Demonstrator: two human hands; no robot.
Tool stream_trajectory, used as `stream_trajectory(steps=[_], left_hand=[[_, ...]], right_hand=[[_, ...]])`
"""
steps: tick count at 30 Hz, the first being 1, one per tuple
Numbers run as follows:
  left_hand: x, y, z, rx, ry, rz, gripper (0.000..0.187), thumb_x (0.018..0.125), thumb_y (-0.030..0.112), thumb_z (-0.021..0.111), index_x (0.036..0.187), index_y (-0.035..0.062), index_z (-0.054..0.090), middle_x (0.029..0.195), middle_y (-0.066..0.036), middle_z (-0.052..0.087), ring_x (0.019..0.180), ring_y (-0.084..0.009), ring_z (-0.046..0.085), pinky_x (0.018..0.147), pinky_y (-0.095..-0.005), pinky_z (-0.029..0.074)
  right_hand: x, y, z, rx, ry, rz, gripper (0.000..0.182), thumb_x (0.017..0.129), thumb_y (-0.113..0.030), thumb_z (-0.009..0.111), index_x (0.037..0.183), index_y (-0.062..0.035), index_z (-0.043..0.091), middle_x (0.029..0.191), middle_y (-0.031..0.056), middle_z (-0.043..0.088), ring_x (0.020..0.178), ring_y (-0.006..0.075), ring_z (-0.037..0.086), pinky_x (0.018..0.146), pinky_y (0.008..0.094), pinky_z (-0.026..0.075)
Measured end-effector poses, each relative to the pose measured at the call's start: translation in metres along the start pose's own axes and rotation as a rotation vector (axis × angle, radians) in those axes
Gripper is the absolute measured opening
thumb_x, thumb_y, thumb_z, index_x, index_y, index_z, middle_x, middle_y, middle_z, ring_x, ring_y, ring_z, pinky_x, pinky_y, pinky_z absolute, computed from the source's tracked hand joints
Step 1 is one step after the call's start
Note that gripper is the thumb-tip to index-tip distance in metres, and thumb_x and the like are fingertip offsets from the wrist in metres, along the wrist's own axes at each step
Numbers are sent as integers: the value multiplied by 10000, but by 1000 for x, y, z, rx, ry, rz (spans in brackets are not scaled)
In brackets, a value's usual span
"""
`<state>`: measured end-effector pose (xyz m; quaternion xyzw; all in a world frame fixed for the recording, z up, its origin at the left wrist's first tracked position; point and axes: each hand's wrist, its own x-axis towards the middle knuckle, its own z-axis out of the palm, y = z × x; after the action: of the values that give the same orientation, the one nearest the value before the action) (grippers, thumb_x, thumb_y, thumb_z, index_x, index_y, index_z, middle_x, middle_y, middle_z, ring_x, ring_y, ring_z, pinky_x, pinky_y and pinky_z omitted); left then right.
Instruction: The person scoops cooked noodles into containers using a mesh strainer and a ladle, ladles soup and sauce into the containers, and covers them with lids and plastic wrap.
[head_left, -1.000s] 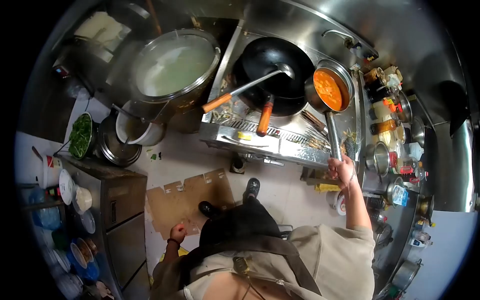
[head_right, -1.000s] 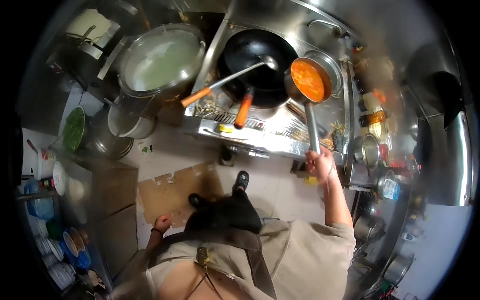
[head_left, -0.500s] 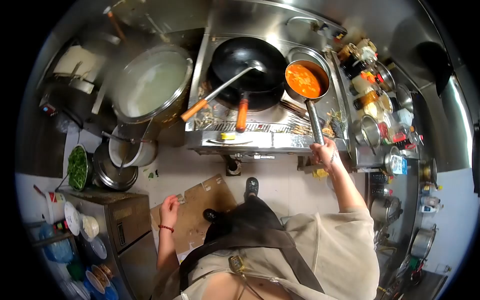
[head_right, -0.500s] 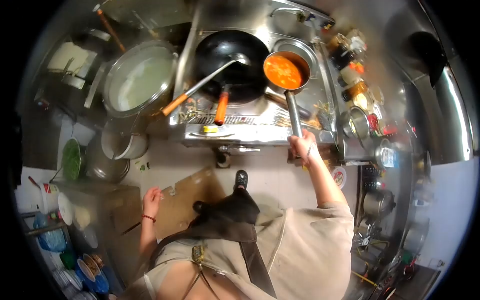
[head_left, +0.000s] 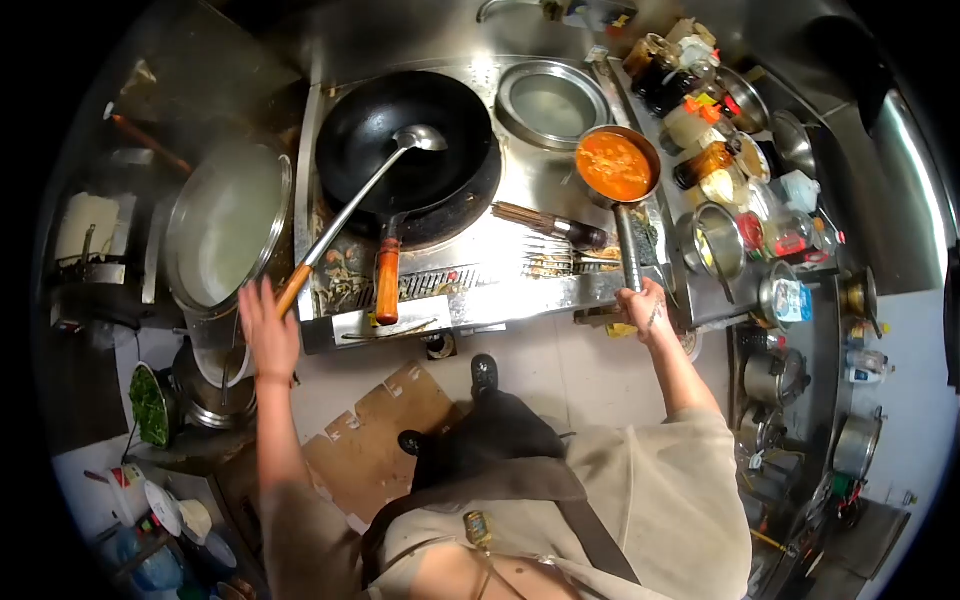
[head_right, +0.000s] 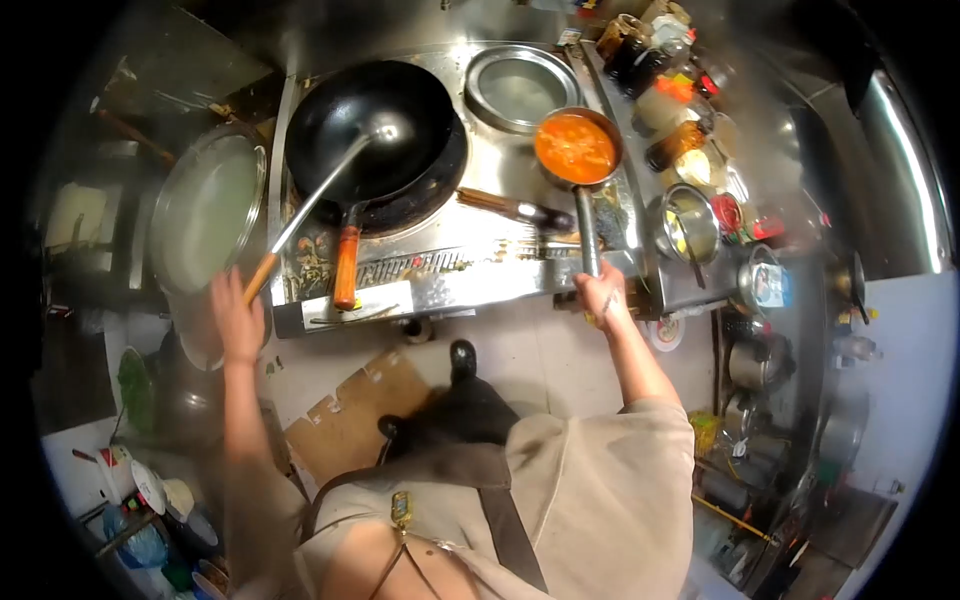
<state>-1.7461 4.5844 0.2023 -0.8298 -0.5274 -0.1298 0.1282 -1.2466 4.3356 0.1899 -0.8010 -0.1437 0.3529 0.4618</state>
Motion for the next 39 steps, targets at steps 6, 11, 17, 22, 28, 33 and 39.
stream_trajectory(steps=[6,11,17,22,28,33,39], left_hand=[[67,15,16,-167,-543,-45,322,852,188,596,1146,121,481,875,-193,649,828,-406,614,712,-492,479],[51,50,-48,-542,-425,52,362,891,197,582,1218,90,469,779,-160,627,688,-324,620,589,-414,483],[12,129,-82,-1530,-878,-396,424,955,186,520,1329,28,395,653,40,462,458,-18,375,387,-165,312],[-15,192,-76,-1646,-939,-411,381,947,178,536,1284,28,441,666,43,467,528,-9,395,450,-172,342],[-31,220,-50,-1191,-680,-41,367,919,237,545,1218,32,489,709,-150,604,630,-291,616,583,-366,473],[-45,233,-43,-1117,-622,-5,353,909,239,537,1200,48,475,801,-225,627,770,-434,611,637,-469,477],[-71,245,-32,-1099,-691,-59,373,915,254,518,1219,53,439,815,-263,618,796,-452,596,671,-504,464]], right_hand=[[20,7,-7,-32,5,21,130,753,-17,561,869,25,523,547,49,501,401,123,455,340,276,326],[37,31,-9,22,-5,41,142,742,20,546,880,26,513,547,39,487,397,114,455,337,270,314],[28,24,1,111,-52,78,96,753,18,544,792,-21,465,533,17,454,378,103,414,337,264,297],[26,24,3,45,-21,73,105,748,22,555,794,-15,467,516,25,457,375,105,415,335,264,298],[18,20,7,45,-17,91,139,728,55,559,855,24,512,562,56,506,399,126,473,340,265,332],[8,9,14,-15,-14,78,120,742,6,574,825,7,487,533,36,487,373,118,427,332,273,304],[10,24,22,-28,-6,36,75,758,-2,564,794,2,499,562,49,500,391,117,432,345,264,314]])
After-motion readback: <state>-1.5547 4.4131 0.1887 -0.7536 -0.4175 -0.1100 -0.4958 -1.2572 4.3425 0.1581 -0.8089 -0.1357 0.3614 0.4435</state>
